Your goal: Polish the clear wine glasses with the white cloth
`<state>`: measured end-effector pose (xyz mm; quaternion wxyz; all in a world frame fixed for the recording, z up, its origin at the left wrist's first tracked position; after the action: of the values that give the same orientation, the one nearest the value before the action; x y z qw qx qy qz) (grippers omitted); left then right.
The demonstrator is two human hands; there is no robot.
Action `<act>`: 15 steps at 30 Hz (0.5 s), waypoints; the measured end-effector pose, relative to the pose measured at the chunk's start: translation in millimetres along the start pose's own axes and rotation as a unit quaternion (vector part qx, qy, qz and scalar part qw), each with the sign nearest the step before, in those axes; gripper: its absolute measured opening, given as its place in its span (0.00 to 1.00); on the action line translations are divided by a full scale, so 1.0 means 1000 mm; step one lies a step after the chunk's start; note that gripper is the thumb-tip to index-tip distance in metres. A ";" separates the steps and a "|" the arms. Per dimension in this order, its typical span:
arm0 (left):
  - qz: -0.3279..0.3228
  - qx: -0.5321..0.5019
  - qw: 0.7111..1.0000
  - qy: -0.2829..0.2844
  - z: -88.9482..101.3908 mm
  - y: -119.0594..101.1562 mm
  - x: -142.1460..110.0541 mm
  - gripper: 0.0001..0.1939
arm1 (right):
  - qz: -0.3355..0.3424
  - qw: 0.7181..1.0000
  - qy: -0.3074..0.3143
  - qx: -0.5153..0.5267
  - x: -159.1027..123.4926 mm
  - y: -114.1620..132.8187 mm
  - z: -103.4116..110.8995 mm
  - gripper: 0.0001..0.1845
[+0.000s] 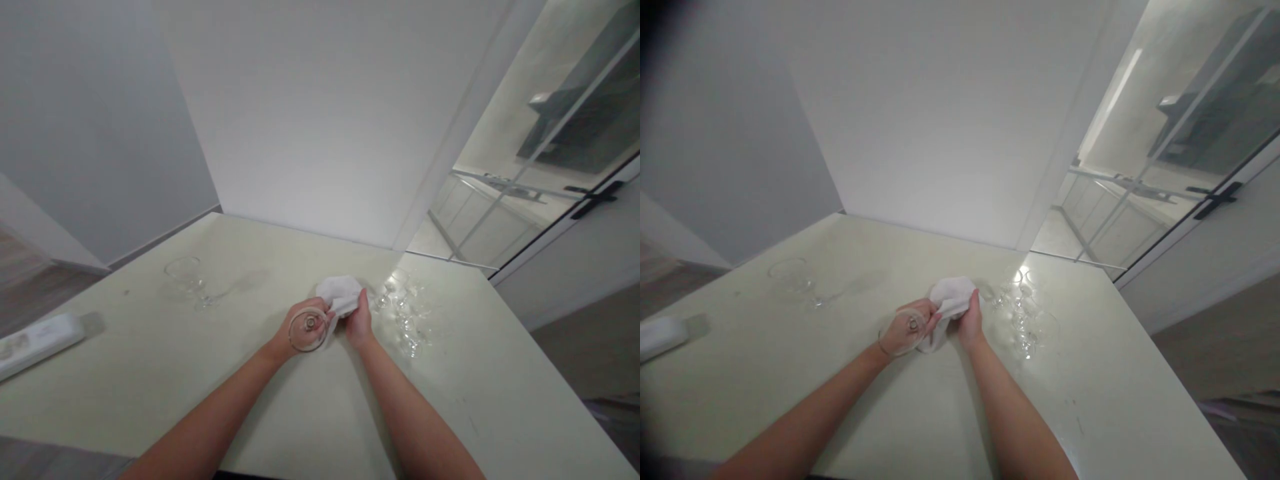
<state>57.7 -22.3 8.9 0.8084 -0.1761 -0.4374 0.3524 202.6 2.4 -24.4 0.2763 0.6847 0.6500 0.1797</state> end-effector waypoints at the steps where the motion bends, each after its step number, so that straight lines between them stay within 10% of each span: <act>1: 0.019 -0.041 0.999 0.028 -0.001 -0.004 -0.001 0.16 | -0.012 1.000 0.005 -0.001 -0.001 0.001 -0.001 0.30; 7: 0.142 -0.285 0.927 0.198 -0.005 -0.021 -0.004 0.25 | -0.130 0.983 0.125 -0.048 -0.006 0.011 0.000 0.46; 11: 0.252 -0.336 0.891 0.175 -0.001 -0.009 -0.006 0.23 | -0.114 0.981 0.150 -0.049 -0.005 0.020 0.004 0.49; 15: 0.271 -0.212 0.927 0.148 0.007 -0.003 -0.007 0.19 | -0.086 0.987 0.134 -0.023 -0.011 0.023 0.001 0.53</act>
<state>50.6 -29.6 10.5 0.6811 -0.5055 -0.3133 0.4272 220.7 -8.3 -9.6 0.2167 0.5895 0.7334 0.2600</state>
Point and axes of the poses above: each hand's wrist, its own x-axis towards the middle knuckle, its own z-axis out of the back of the hand, y = z × x, the point moved 1 cm from there along x, towards the middle knuckle, and after that the axes turned 7 degrees about x, right-handed, at the moved point
